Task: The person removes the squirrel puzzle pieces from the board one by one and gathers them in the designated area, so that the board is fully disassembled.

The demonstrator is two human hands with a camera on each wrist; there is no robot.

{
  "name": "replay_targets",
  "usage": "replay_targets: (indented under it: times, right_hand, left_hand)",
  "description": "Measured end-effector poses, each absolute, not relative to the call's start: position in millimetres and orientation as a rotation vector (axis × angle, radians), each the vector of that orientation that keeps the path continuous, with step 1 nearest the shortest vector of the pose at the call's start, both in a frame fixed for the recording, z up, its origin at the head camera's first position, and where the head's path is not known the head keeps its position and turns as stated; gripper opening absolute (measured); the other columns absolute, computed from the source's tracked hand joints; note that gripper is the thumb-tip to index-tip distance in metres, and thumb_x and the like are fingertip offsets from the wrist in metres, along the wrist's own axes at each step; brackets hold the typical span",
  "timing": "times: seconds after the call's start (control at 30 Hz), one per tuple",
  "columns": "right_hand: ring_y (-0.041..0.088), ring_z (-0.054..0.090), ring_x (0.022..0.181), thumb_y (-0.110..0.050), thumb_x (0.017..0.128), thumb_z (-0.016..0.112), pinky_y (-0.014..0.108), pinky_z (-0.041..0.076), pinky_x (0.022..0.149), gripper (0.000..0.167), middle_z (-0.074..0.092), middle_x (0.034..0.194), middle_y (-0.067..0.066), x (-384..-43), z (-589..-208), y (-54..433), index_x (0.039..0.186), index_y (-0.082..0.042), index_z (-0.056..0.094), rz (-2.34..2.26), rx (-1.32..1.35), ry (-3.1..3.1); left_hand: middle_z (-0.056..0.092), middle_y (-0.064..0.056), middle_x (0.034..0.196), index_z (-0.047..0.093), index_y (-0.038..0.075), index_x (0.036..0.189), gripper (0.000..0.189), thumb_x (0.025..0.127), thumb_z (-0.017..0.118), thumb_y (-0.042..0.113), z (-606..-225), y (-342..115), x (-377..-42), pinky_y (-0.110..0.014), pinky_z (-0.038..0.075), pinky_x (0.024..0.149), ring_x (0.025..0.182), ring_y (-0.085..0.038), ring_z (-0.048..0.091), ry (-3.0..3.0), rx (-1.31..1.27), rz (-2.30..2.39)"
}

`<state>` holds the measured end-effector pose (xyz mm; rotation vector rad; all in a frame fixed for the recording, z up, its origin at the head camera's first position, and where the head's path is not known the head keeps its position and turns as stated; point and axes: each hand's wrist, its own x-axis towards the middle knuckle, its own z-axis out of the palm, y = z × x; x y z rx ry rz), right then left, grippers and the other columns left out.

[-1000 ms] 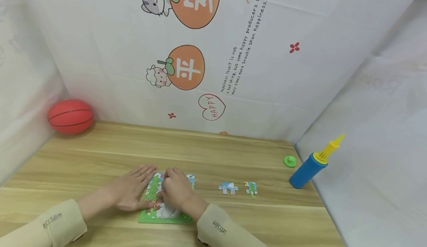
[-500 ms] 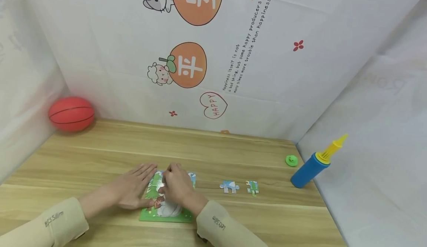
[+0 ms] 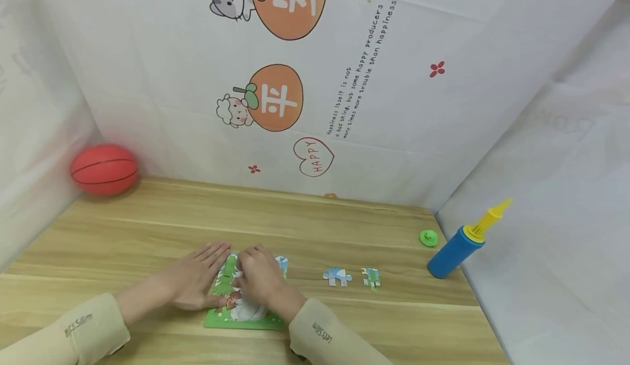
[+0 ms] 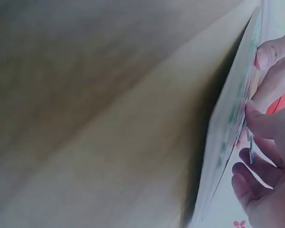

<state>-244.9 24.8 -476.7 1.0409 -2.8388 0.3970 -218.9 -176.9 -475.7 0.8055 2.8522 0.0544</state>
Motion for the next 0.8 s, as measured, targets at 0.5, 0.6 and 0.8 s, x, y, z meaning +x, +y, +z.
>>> replay_targets:
  times: [0.5,0.6,0.8]
  right_hand:
    - [0.018,0.076,0.109,-0.002,0.1,0.064,0.018,0.061,0.092,0.029,0.075,0.126,0.012,-239,-466,23,0.129,-0.002,0.066,0.668,1.257,-2.747]
    - [0.021,0.077,0.107,0.0,0.099,0.064,0.021,0.062,0.092,0.028,0.076,0.123,0.013,-242,-464,31,0.126,-0.002,0.067,0.735,1.231,-2.725]
    - [0.03,0.075,0.1,0.007,0.097,0.062,0.029,0.065,0.085,0.022,0.074,0.114,0.02,-259,-449,71,0.117,0.001,0.067,0.93,1.127,-2.717]
  left_hand:
    - [0.024,-0.023,0.172,0.032,-0.007,0.159,0.112,0.09,0.051,0.08,-473,-175,-217,-0.051,0.022,0.135,0.162,-0.038,0.023,2.83,0.767,0.085]
    - [0.023,-0.023,0.172,0.03,-0.007,0.159,0.113,0.09,0.05,0.081,-473,-175,-217,-0.051,0.022,0.135,0.162,-0.038,0.023,2.83,0.77,0.089]
    - [0.021,-0.024,0.172,0.028,-0.007,0.16,0.114,0.09,0.051,0.08,-474,-175,-217,-0.052,0.021,0.135,0.162,-0.04,0.022,2.825,0.769,0.104]
